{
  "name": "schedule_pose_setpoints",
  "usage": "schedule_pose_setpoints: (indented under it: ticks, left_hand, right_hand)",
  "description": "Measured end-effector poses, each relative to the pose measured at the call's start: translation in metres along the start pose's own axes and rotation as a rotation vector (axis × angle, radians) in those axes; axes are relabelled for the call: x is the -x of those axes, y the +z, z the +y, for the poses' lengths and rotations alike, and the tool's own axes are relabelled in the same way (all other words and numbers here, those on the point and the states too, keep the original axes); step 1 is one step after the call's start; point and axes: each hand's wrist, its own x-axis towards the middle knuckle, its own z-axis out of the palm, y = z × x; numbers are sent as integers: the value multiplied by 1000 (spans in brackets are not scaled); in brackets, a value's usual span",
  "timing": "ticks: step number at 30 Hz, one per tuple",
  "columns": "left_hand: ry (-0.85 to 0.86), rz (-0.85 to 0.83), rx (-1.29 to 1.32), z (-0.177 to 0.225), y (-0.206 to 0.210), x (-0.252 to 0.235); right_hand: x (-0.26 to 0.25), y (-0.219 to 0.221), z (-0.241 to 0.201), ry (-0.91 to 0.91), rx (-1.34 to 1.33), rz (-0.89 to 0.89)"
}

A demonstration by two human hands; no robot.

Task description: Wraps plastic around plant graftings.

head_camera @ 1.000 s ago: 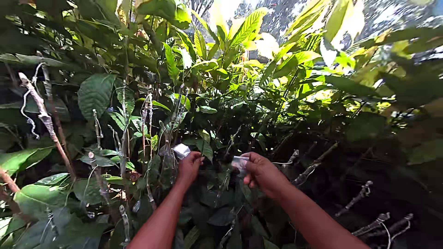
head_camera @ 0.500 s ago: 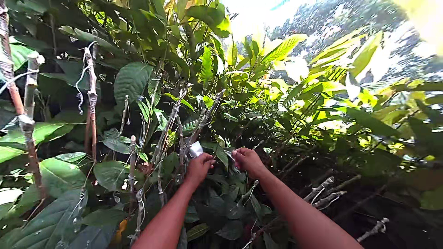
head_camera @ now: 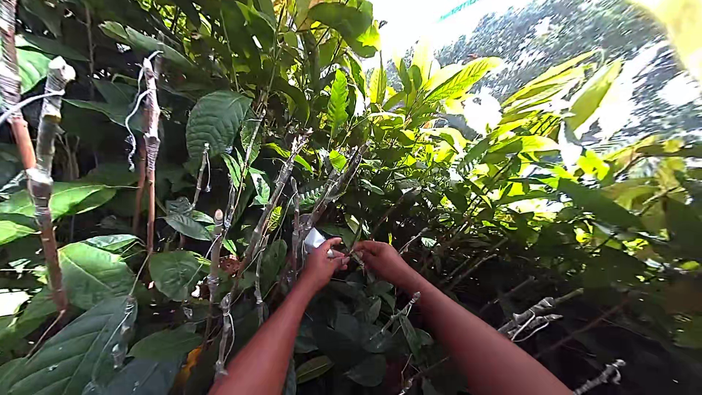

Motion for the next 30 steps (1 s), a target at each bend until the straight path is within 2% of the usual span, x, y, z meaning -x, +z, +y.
schedule_pose_setpoints:
  ticks: [6,11,17,20,24,25,27,28,30]
  left_hand:
    - [107,73,-40,-7,1,2]
    - [95,61,-180,-6,3,1]
    - [92,-10,-177,-1,13,1]
    - [133,-51,-232,-3,20,2]
    - [288,-117,-339,-8,42,16]
    - [308,-157,-401,-14,46,14]
    - [328,-244,-514,-17,46,12]
    - [342,-257,-538,-15,42,12]
    - [360,-242,-525,-10,29,13]
  right_hand:
    - [7,-6,4,65,84,-47]
    - [35,-3,-1,96,105,-65]
    - [83,-2,-21,-18,335,-48]
    - [94,-6,-51,-75,463,-145]
    - [63,-28,-94,-16,275,-372]
    - [50,-40,-97,30,192,-390]
    - [24,-65,-74,79,64,-317]
    - [14,-74,-55,73,95,-253]
    - [5,-79,-26,64,400,-180]
